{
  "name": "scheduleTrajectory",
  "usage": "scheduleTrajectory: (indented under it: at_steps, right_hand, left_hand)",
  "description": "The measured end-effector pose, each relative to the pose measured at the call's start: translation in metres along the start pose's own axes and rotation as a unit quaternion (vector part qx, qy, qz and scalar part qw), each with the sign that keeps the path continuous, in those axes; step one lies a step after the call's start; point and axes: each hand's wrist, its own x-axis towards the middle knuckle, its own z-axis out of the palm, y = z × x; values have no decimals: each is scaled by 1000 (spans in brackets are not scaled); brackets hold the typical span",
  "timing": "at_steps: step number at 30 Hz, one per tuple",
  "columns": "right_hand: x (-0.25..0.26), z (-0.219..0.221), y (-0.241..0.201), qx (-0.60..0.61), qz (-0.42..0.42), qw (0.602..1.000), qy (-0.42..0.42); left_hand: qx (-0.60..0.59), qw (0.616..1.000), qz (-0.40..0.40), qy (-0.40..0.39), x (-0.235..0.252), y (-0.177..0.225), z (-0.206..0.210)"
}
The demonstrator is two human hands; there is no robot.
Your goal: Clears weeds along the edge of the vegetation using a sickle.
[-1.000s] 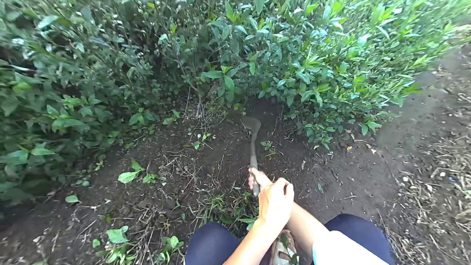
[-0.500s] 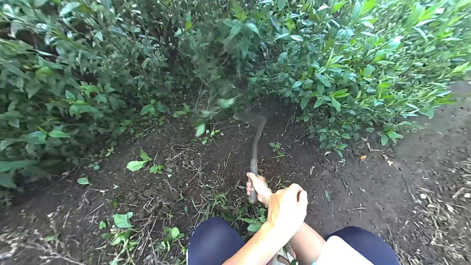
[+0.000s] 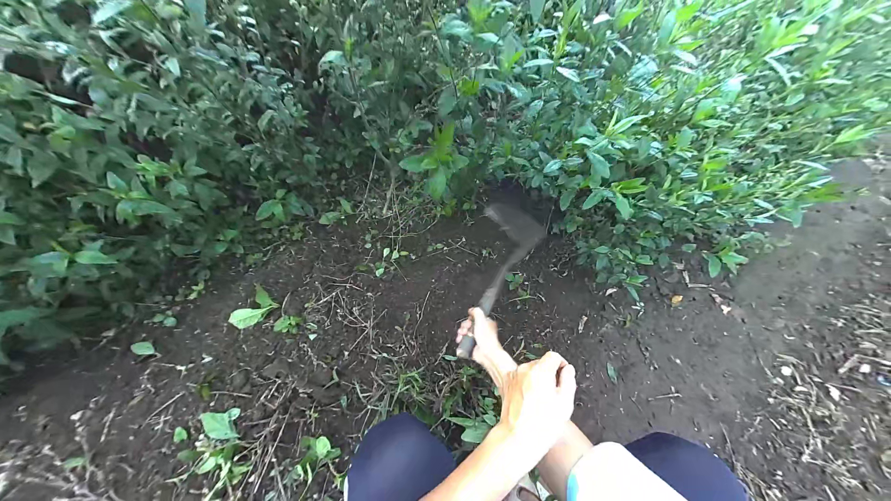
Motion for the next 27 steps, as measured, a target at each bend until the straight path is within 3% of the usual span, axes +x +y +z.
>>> scheduleTrajectory:
  at_steps: [3, 7, 10, 13, 17, 21, 24, 27]
  right_hand:
    - [4, -17, 15, -121, 43, 991, -18]
    - [3, -32, -14, -173, -44, 983, 38]
    - [14, 4, -28, -105, -77, 990, 46]
    - [26, 35, -6, -115, -14, 993, -19]
    - [5, -10, 26, -201, 77, 973, -85]
    - [-17, -45, -2, -236, 15, 971, -24]
    - [-3, -11, -21, -159, -52, 986, -12]
    - [16, 47, -17, -71, -48, 996, -24]
  left_hand:
    - [-1, 1000, 5, -22, 1, 2, 2]
    - [-12, 1000, -2, -29, -4, 4, -4]
    - [-19, 1000, 2, -25, -4, 7, -3]
    - [-17, 999, 17, -30, -1, 5, 5]
    - [-4, 999, 11, -31, 3, 4, 5]
    - [-20, 999, 13, -33, 1, 6, 2]
    - [-25, 999, 25, -41, 1, 8, 6]
    - [-22, 999, 36, -26, 2, 7, 7]
